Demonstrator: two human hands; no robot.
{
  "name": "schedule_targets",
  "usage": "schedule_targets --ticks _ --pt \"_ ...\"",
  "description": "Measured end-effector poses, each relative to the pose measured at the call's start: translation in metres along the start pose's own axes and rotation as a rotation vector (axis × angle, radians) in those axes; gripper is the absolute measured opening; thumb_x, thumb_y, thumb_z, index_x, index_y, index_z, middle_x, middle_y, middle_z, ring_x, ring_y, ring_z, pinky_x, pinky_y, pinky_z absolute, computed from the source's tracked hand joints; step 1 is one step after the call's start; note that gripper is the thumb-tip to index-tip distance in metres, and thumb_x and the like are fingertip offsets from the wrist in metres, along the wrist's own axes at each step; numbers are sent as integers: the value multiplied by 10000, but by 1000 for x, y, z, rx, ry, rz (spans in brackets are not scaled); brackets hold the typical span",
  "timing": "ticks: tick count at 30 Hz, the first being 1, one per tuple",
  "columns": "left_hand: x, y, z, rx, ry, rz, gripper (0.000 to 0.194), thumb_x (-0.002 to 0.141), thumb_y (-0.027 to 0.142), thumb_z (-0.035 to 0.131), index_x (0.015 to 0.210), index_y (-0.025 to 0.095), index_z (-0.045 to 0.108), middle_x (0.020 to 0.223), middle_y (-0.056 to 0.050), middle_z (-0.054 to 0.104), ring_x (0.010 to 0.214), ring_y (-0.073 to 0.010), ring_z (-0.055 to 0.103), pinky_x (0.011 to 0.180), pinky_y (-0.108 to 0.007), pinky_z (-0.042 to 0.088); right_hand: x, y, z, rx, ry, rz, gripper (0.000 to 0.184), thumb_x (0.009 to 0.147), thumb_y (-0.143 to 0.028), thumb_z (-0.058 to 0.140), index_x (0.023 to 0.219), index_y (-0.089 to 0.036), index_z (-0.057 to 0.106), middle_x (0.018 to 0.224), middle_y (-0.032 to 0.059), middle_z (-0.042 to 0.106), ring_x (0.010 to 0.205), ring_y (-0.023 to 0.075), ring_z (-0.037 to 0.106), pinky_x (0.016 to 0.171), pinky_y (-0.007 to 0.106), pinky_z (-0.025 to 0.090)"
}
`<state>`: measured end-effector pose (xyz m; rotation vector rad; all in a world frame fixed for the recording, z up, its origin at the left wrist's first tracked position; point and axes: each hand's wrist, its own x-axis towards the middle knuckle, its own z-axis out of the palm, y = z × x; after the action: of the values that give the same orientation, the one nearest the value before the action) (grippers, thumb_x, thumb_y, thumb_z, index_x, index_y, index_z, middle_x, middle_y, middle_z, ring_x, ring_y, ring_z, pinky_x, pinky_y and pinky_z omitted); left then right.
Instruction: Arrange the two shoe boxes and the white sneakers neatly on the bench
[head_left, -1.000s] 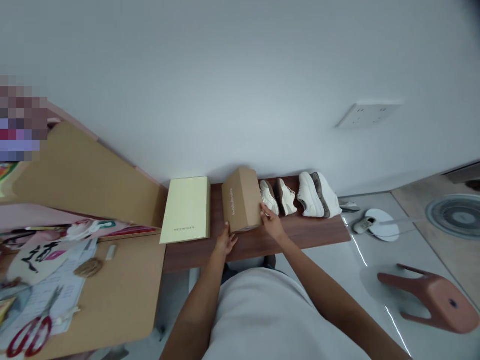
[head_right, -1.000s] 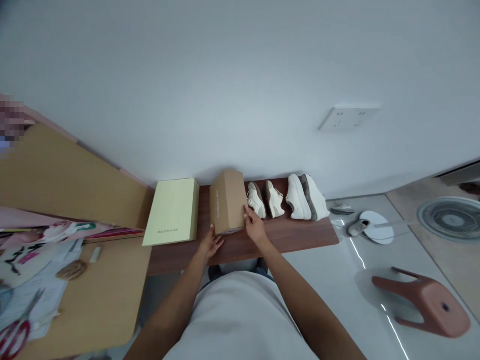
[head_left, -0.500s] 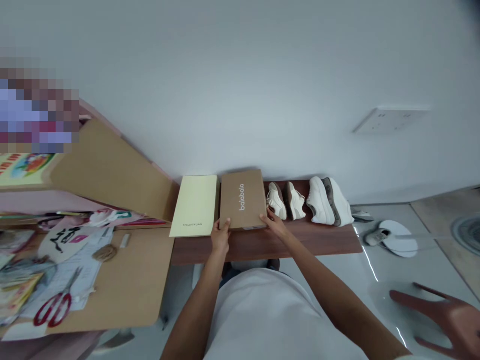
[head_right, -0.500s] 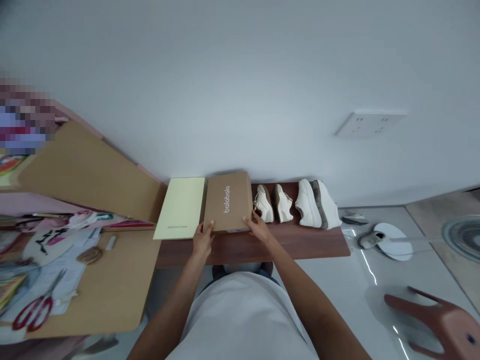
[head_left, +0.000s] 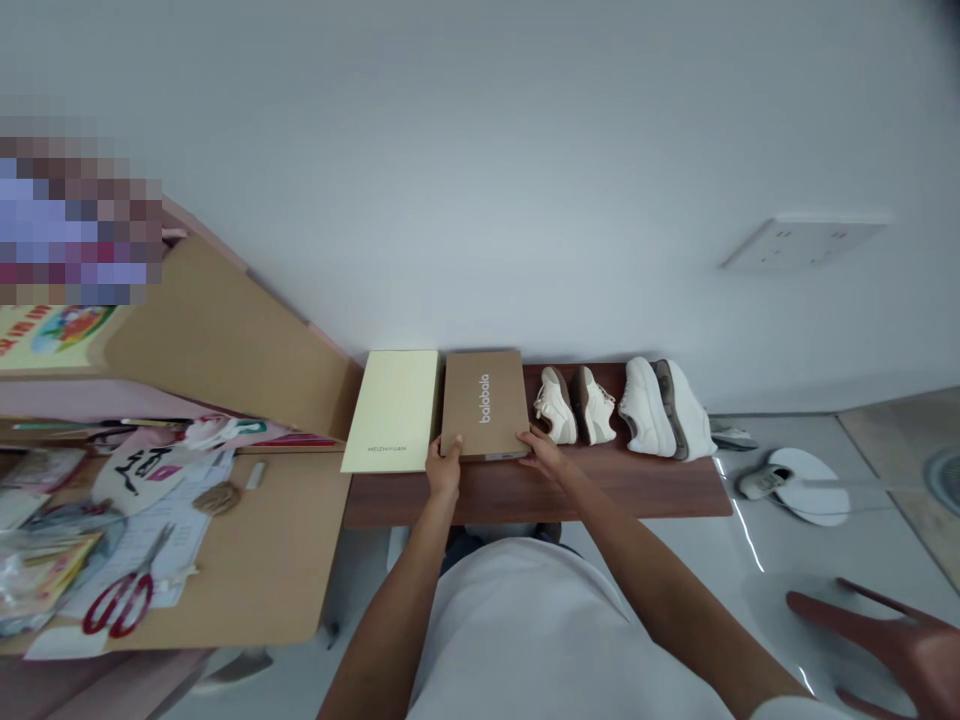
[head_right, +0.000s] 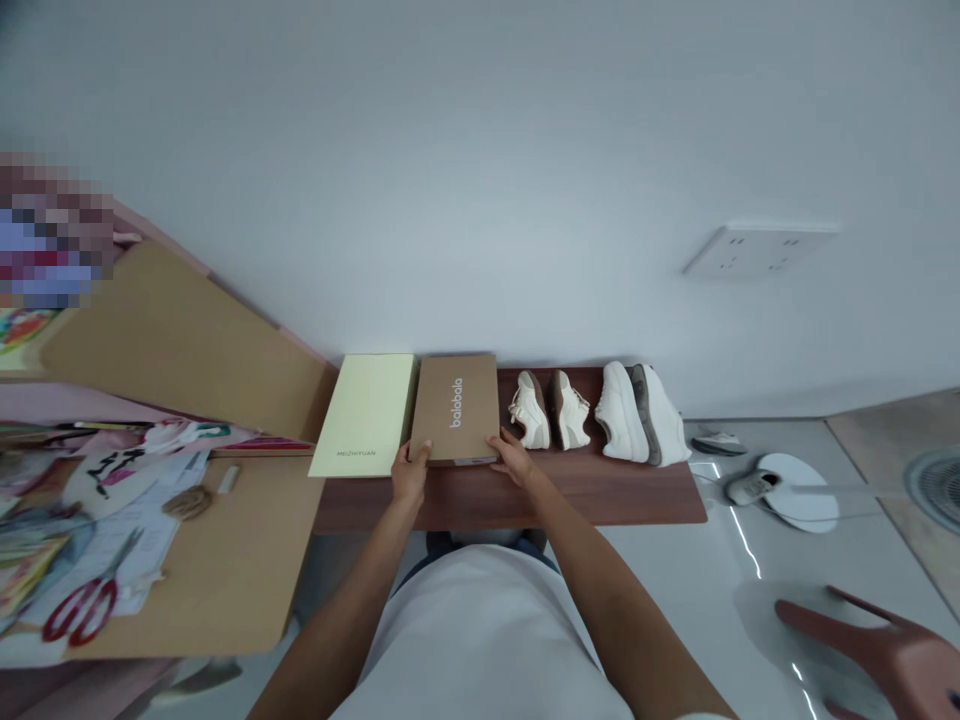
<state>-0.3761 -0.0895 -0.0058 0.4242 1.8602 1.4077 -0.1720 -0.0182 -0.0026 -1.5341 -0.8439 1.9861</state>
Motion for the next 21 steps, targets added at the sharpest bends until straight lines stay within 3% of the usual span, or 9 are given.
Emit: schedule_targets --ticks 15,19,21 --pt "5 -1 10 102 45 31 358 810 349 731 1137 209 686 1152 -120 733 1180 -275 652 1086 -426 438 15 2 9 -27 80 67 607 812 -353 576 1416 -363 515 1380 37 633 1269 247 583 1030 537 476" --pt "6 7 13 154 72 26 362 823 359 704 1151 207 674 1178 -131 721 1252 -297 618 1096 -438 435 16 -3 10 -101 34 -12 588 812 -404 619 1392 -338 548 1354 26 661 1284 258 580 1082 551 434" --pt "4 13 14 151 46 15 439 834 356 690 1236 188 634 1302 -163 663 1353 -314 535 1153 -456 374 14 -6 6 -177 31 -88 581 782 -439 676 1342 -298 606 1338 44 677 1318 281 555 1129 550 389"
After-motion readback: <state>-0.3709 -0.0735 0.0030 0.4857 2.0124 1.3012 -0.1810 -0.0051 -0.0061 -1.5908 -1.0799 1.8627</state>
